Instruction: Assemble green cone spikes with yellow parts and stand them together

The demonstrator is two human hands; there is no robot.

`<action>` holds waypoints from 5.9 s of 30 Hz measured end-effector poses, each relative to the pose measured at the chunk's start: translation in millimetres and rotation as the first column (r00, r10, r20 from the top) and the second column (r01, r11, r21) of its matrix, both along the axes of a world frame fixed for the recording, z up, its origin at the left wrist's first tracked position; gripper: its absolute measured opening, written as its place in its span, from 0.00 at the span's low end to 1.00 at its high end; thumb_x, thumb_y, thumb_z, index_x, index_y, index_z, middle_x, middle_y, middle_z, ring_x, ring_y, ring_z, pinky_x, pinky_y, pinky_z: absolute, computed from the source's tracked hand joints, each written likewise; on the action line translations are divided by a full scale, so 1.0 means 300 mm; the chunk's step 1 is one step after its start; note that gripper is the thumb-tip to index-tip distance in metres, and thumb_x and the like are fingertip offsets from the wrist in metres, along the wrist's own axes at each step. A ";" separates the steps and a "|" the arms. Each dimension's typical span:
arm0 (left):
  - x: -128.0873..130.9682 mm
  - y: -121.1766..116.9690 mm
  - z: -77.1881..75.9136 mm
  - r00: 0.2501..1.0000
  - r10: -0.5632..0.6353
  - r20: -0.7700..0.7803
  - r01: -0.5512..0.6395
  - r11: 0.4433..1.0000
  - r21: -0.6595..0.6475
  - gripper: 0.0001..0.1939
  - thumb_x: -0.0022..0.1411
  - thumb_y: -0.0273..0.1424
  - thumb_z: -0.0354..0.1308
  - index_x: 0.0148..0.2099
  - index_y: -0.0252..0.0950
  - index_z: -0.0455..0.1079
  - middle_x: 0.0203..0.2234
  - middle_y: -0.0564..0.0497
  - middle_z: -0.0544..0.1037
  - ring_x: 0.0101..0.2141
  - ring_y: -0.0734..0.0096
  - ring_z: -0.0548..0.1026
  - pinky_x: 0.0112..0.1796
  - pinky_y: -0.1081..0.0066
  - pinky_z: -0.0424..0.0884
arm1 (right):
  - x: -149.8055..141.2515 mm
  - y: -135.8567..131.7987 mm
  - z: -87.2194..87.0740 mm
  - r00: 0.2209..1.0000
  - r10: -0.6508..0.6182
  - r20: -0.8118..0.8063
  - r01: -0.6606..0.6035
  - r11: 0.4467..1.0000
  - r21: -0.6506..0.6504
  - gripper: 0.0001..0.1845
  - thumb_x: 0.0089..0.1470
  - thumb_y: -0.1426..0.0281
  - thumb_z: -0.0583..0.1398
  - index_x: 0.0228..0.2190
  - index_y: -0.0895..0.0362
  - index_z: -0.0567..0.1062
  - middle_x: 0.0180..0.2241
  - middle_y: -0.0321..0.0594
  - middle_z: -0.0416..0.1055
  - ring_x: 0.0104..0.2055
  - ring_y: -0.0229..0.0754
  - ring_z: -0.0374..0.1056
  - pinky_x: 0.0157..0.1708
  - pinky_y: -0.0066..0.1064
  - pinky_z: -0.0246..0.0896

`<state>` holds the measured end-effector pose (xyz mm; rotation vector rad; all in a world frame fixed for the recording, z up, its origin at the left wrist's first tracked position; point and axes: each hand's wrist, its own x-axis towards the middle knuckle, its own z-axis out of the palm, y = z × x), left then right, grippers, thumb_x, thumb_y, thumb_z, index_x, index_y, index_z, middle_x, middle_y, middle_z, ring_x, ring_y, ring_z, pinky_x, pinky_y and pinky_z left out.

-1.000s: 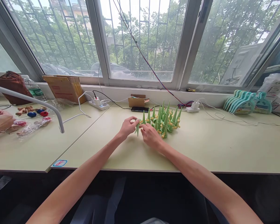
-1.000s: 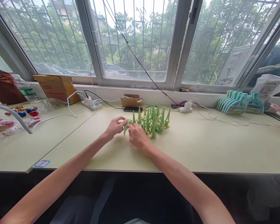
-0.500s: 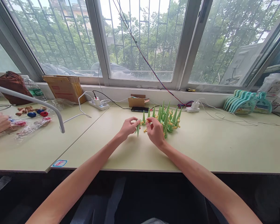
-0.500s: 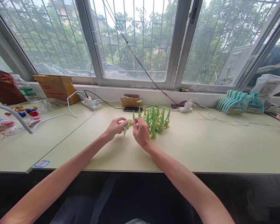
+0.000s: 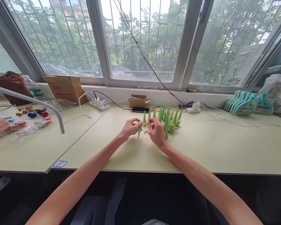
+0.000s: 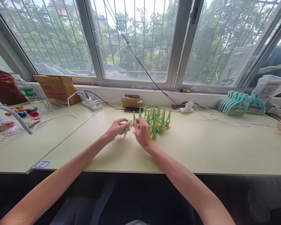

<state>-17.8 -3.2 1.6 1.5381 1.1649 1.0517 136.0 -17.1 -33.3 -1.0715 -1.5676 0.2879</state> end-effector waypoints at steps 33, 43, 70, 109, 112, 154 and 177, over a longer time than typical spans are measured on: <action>0.001 0.003 -0.010 0.999 0.023 -0.038 -0.020 0.997 0.079 0.20 0.52 0.47 0.64 0.38 0.35 0.70 0.19 0.52 0.73 0.17 0.79 0.59 0.19 0.75 0.54 | 0.000 -0.005 0.003 0.994 0.087 0.073 -0.080 0.993 -0.088 0.09 0.60 0.63 0.57 0.32 0.56 0.70 0.33 0.38 0.73 0.24 0.35 0.65 0.27 0.28 0.60; 0.002 0.000 -0.012 0.997 0.029 -0.074 -0.019 0.991 0.134 0.20 0.53 0.47 0.63 0.38 0.35 0.71 0.19 0.52 0.73 0.18 0.77 0.64 0.20 0.76 0.58 | 0.005 0.007 -0.011 0.991 0.103 0.086 -0.094 0.991 -0.097 0.15 0.62 0.59 0.55 0.27 0.55 0.64 0.25 0.34 0.68 0.22 0.35 0.63 0.25 0.27 0.55; -0.009 0.037 -0.053 0.982 0.086 -0.170 -0.043 0.969 0.242 0.21 0.55 0.49 0.60 0.40 0.35 0.71 0.18 0.54 0.73 0.19 0.76 0.65 0.21 0.75 0.60 | -0.001 0.005 -0.010 0.981 0.170 0.095 -0.153 0.975 -0.162 0.09 0.62 0.64 0.53 0.32 0.55 0.64 0.30 0.37 0.71 0.21 0.35 0.64 0.24 0.27 0.56; -0.018 0.043 -0.075 0.980 0.026 -0.196 0.035 0.952 0.305 0.20 0.56 0.46 0.60 0.44 0.37 0.72 0.20 0.54 0.73 0.22 0.72 0.70 0.26 0.73 0.66 | 0.001 0.018 -0.026 0.984 0.111 0.141 -0.078 0.973 -0.218 0.20 0.66 0.59 0.47 0.23 0.53 0.57 0.18 0.32 0.60 0.18 0.37 0.59 0.22 0.29 0.47; -0.016 0.039 -0.071 0.984 -0.023 -0.178 0.077 0.951 0.300 0.21 0.55 0.45 0.62 0.46 0.37 0.71 0.21 0.55 0.70 0.22 0.73 0.69 0.25 0.73 0.65 | 0.003 0.022 -0.030 0.984 0.068 0.163 -0.037 0.982 -0.183 0.22 0.66 0.58 0.45 0.22 0.53 0.57 0.18 0.33 0.60 0.20 0.38 0.58 0.23 0.29 0.46; -0.016 0.031 -0.058 0.976 -0.108 -0.191 0.167 0.929 0.330 0.26 0.55 0.43 0.63 0.52 0.38 0.66 0.30 0.52 0.72 0.25 0.73 0.73 0.27 0.73 0.70 | 0.018 0.026 -0.016 0.991 0.053 0.120 -0.032 0.985 -0.168 0.20 0.65 0.60 0.45 0.21 0.52 0.56 0.18 0.33 0.59 0.21 0.38 0.52 0.23 0.30 0.44; -0.014 0.027 -0.054 0.973 -0.034 -0.228 0.102 0.950 0.296 0.24 0.54 0.41 0.62 0.52 0.38 0.68 0.24 0.57 0.65 0.21 0.77 0.67 0.26 0.74 0.65 | 0.011 0.019 -0.023 0.988 0.131 0.080 -0.110 0.970 -0.219 0.13 0.62 0.64 0.48 0.26 0.53 0.58 0.19 0.31 0.60 0.20 0.37 0.55 0.22 0.28 0.45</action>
